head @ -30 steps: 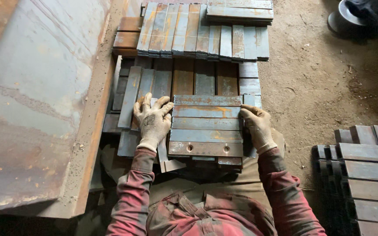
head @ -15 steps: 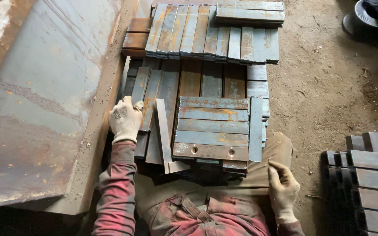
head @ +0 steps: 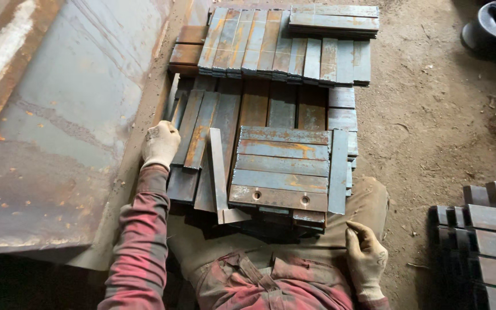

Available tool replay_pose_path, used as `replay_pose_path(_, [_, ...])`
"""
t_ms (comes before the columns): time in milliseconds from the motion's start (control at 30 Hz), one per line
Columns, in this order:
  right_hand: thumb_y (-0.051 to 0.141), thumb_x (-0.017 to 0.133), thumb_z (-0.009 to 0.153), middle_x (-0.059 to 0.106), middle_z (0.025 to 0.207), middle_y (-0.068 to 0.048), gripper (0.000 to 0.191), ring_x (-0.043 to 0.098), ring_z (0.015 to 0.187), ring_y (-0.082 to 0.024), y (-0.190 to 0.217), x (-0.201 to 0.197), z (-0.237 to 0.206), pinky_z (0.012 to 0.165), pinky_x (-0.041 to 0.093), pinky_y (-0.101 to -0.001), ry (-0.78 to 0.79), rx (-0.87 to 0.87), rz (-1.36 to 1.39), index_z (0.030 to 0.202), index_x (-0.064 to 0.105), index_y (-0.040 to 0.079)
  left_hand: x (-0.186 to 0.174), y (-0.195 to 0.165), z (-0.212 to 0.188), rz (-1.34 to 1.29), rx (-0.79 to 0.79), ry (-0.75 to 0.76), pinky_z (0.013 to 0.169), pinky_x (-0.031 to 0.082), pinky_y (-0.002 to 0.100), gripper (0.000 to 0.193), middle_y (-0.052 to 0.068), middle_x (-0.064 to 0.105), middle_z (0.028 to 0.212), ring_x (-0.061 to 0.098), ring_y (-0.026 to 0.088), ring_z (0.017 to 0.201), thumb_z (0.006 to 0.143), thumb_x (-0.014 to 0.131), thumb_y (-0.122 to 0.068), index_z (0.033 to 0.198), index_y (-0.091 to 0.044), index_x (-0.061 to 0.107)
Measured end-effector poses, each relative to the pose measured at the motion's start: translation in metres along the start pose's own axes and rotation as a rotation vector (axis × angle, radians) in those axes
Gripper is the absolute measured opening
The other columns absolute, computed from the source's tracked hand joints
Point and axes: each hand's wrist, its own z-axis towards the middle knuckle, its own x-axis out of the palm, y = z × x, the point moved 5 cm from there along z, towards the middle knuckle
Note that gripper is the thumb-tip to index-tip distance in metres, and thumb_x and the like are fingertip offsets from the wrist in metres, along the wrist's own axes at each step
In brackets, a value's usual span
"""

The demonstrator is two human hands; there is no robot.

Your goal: The person sits on the ground and stacks flat metal bars and plates onto a slotted pallet frame, picking up bars one at a time and aligning them side by side to build up layers of the stack.

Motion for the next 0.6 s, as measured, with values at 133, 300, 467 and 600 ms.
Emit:
replay_pose_path(133, [0.006, 0.069, 0.098, 0.071, 0.091, 0.000, 0.023, 0.059, 0.078, -0.003, -0.001, 0.000, 0.001, 0.070, 0.048, -0.0200, -0.006, 0.009, -0.003, 0.119, 0.073, 0.000, -0.013, 0.019, -0.002, -0.235, -0.003, -0.070, 0.065, 0.057, 0.047, 0.028, 0.022, 0.077, 0.090, 0.072, 0.035, 0.074, 0.096, 0.055, -0.022, 0.109, -0.008, 0.076])
replay_pose_path(300, [0.006, 0.069, 0.098, 0.073, 0.095, 0.001, 0.023, 0.061, 0.082, -0.002, 0.000, 0.003, 0.003, 0.076, 0.050, -0.0193, -0.007, -0.027, -0.062, 0.120, 0.073, 0.001, -0.020, 0.017, -0.008, -1.345, -0.025, 0.072, 0.050, 0.049, 0.032, 0.025, 0.019, 0.077, 0.085, 0.062, 0.016, 0.055, 0.112, 0.057, -0.028, 0.108, -0.005, 0.064])
replay_pose_path(467, [0.007, 0.068, 0.098, 0.072, 0.095, 0.000, 0.023, 0.059, 0.081, -0.002, -0.001, 0.009, 0.003, 0.073, 0.049, -0.0198, 0.036, -0.020, -0.030, 0.121, 0.072, 0.001, -0.017, -0.041, -0.013, -1.858, 0.001, 0.054, 0.062, 0.059, 0.034, 0.020, 0.017, 0.076, 0.095, 0.072, 0.022, 0.071, 0.103, 0.065, -0.022, 0.113, -0.005, 0.064])
replay_pose_path(600, [0.007, 0.070, 0.095, 0.073, 0.090, -0.001, 0.022, 0.059, 0.075, -0.004, 0.000, 0.004, 0.005, 0.068, 0.049, -0.0212, -0.014, -0.013, -0.108, 0.117, 0.074, 0.000, 0.019, -0.123, -0.009, -2.084, -0.136, 0.203, 0.080, 0.062, 0.041, 0.020, 0.017, 0.075, 0.103, 0.074, 0.026, 0.085, 0.096, 0.070, -0.011, 0.113, -0.003, 0.063])
